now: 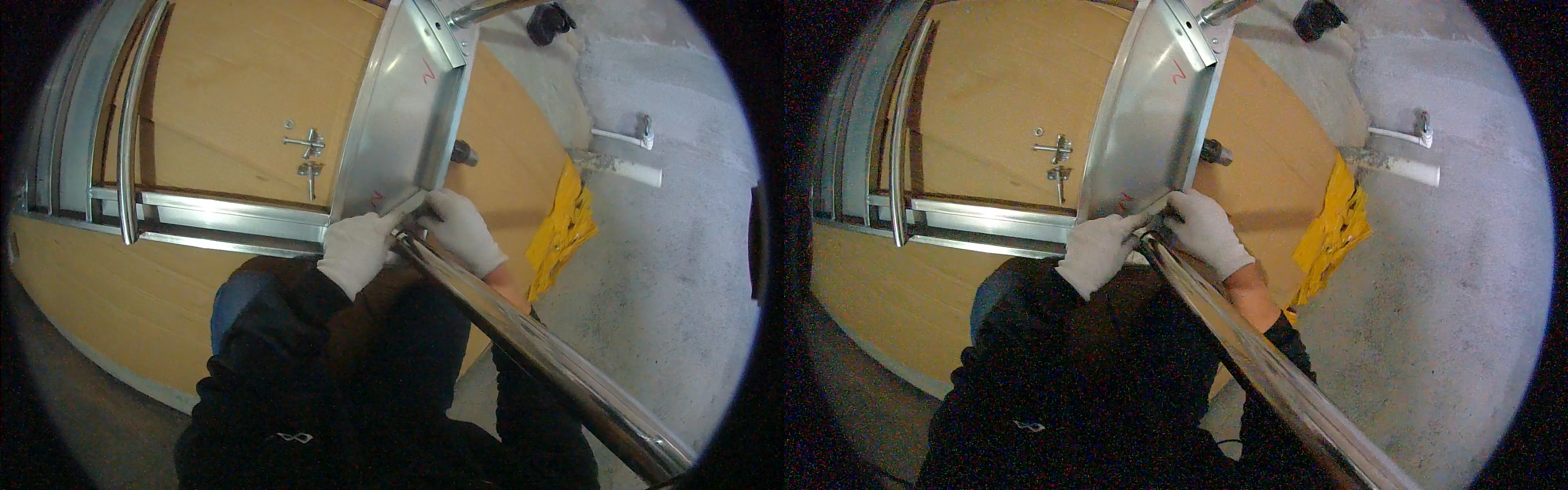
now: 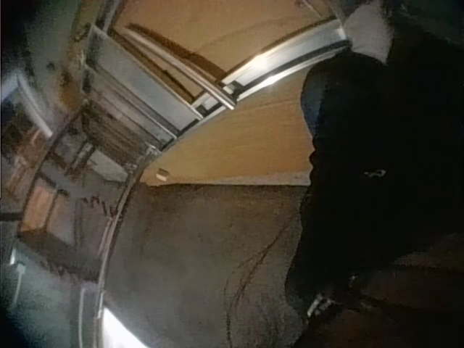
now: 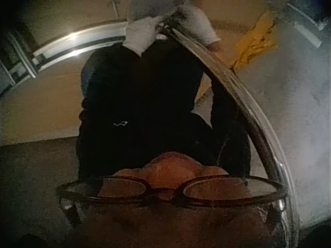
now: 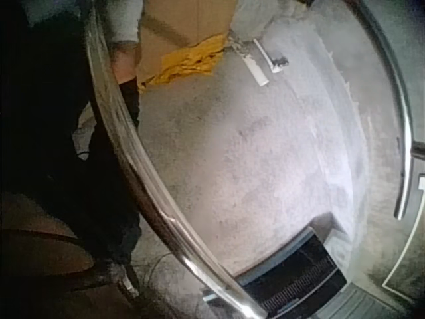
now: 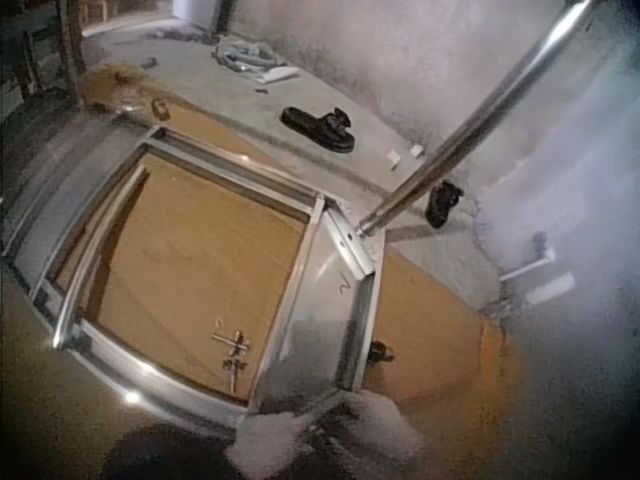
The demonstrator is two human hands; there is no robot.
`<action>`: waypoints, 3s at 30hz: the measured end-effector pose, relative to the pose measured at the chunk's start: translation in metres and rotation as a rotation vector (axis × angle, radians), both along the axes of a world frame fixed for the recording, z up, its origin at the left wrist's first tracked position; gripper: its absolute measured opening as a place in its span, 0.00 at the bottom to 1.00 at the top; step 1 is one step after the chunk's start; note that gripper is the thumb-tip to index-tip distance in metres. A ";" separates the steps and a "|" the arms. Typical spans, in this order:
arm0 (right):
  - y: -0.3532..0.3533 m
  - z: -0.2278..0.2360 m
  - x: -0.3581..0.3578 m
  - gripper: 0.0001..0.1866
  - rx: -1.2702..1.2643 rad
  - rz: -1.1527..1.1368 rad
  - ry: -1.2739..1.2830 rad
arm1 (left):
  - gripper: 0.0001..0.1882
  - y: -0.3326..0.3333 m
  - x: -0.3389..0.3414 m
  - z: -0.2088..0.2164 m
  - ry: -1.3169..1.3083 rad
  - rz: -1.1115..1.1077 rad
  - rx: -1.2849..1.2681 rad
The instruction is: The person assembles a metal railing by tightening a clamp on a vertical post and attaching a horizontal handrail. They use an Allen key to secure the components and then fit a metal bracket to connect the handrail to the post.
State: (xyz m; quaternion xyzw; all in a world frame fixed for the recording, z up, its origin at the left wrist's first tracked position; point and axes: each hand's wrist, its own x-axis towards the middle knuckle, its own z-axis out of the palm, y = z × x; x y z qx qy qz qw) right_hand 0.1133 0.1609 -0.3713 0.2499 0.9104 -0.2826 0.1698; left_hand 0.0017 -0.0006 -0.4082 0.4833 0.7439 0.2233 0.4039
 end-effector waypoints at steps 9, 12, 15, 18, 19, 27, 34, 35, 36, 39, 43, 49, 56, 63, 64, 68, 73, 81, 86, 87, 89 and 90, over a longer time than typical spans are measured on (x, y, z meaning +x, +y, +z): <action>0.006 -0.003 -0.005 0.13 -0.043 -0.116 -0.027 | 0.18 0.002 -0.005 0.000 -0.077 0.008 0.006; 0.004 -0.003 -0.002 0.14 -0.104 -0.164 -0.031 | 0.19 0.001 -0.005 -0.003 -0.096 -0.010 -0.014; 0.004 0.005 0.000 0.15 -0.235 -0.217 -0.010 | 0.20 0.003 -0.007 0.002 -0.110 -0.016 -0.019; 0.006 0.002 0.004 0.12 -0.049 -0.012 0.022 | 0.20 0.003 -0.008 0.001 -0.104 -0.015 0.003; 0.005 0.001 0.005 0.11 0.016 0.027 0.003 | 0.20 0.003 -0.008 -0.001 -0.097 -0.016 0.005; -0.017 0.005 -0.007 0.07 0.273 0.118 -0.219 | 0.15 -0.001 -0.003 -0.013 -0.014 0.019 0.112; -0.012 0.008 -0.020 0.12 0.212 0.003 -0.359 | 0.16 0.001 -0.010 0.001 0.001 -0.020 0.115; -0.007 0.008 -0.018 0.13 0.187 -0.026 -0.332 | 0.16 0.001 -0.009 0.000 0.008 -0.021 0.112; -0.006 0.013 -0.021 0.14 0.156 -0.050 -0.304 | 0.16 0.000 -0.008 -0.002 0.015 -0.019 0.103; 0.003 0.039 -0.024 0.15 0.129 -0.145 -0.208 | 0.17 0.000 -0.007 -0.007 0.007 0.002 0.093; 0.007 0.023 -0.005 0.11 0.125 0.199 -0.010 | 0.19 0.005 -0.013 0.001 -0.082 -0.059 -0.052; 0.008 0.006 -0.001 0.07 0.208 0.355 -0.073 | 0.19 0.004 -0.011 -0.004 -0.053 -0.054 0.003; -0.006 -0.013 0.005 0.11 0.317 0.151 -0.318 | 0.17 0.003 -0.007 -0.007 -0.010 -0.002 0.093; 0.004 0.010 -0.003 0.11 0.259 0.309 -0.018 | 0.16 0.002 -0.010 -0.003 -0.029 -0.004 0.064; 0.008 0.006 -0.001 0.12 0.248 0.405 -0.011 | 0.16 0.003 -0.009 -0.004 -0.030 -0.005 0.072; 0.009 0.000 0.003 0.12 0.289 0.446 -0.105 | 0.16 0.003 -0.007 -0.010 -0.021 0.005 0.107; -0.002 0.006 -0.006 0.12 0.282 0.212 -0.485 | 0.15 0.001 -0.006 -0.012 -0.038 0.039 0.146; 0.006 0.002 0.006 0.10 0.282 0.462 0.037 | 0.14 0.001 -0.006 -0.010 -0.034 0.014 0.115; 0.003 -0.009 0.010 0.10 0.345 0.398 -0.110 | 0.15 0.002 -0.006 -0.012 -0.028 0.007 0.121; -0.002 -0.011 0.011 0.10 0.356 0.345 -0.140 | 0.15 0.002 -0.007 -0.012 -0.028 0.004 0.121; -0.005 -0.015 0.011 0.11 0.350 0.241 -0.219 | 0.15 0.002 -0.006 -0.013 -0.024 0.014 0.144; -0.006 -0.014 0.007 0.11 0.330 0.191 -0.267 | 0.15 0.001 -0.006 -0.013 -0.022 0.020 0.153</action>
